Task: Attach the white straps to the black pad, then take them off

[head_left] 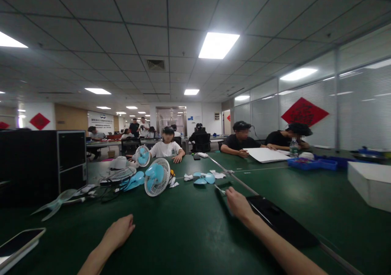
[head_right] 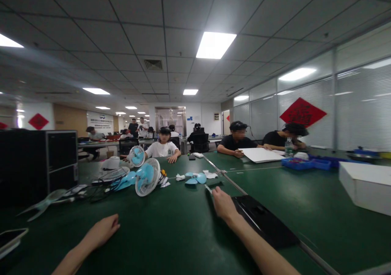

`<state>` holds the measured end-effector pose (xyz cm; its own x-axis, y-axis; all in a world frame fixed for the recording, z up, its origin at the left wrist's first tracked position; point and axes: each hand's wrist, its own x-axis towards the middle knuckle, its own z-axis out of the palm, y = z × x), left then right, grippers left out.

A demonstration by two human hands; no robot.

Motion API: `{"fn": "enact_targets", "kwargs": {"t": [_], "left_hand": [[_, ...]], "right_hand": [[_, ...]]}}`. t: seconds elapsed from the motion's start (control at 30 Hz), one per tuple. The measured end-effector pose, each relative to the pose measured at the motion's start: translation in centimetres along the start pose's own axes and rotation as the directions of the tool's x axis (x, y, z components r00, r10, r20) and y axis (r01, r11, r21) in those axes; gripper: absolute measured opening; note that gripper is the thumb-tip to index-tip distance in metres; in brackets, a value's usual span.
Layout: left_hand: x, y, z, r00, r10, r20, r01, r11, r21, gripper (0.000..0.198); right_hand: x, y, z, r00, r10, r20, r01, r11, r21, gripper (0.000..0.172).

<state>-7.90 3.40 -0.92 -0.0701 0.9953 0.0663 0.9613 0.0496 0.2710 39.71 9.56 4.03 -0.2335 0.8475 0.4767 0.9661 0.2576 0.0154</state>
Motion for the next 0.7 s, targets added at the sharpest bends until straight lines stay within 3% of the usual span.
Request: {"fn": "enact_targets", "kwargs": {"t": [0.13, 0.27, 0.37, 0.5, 0.7], "left_hand": [[0.0, -0.1, 0.0, 1.0, -0.001, 0.01, 0.001, 1.0, -0.007, 0.017], [0.1, -0.3, 0.0, 1.0, -0.001, 0.022, 0.002, 1.0, -0.026, 0.018], [0.1, -0.4, 0.0, 1.0, -0.006, 0.028, 0.007, 0.999, -0.037, 0.018], [0.2, -0.5, 0.1, 0.999, -0.006, 0.032, 0.007, 0.999, -0.04, 0.019], [0.1, -0.3, 0.1, 1.0, -0.01, 0.022, 0.011, 0.999, -0.033, 0.018]], "right_hand": [[-0.5, -1.3, 1.4, 0.996, -0.033, 0.081, 0.031, 0.999, 0.024, 0.024], [-0.8, -1.7, 2.0, 0.992, -0.048, 0.116, 0.042, 0.998, 0.052, 0.013], [-0.8, -0.9, 1.5, 0.995, -0.013, 0.098, 0.006, 0.997, 0.08, 0.02], [-1.1, 2.7, -0.4, 0.989, 0.148, 0.006, -0.148, 0.987, 0.065, 0.024], [-4.3, 10.5, -1.8, 0.908, 0.419, 0.016, -0.415, 0.903, -0.116, 0.023]]}}
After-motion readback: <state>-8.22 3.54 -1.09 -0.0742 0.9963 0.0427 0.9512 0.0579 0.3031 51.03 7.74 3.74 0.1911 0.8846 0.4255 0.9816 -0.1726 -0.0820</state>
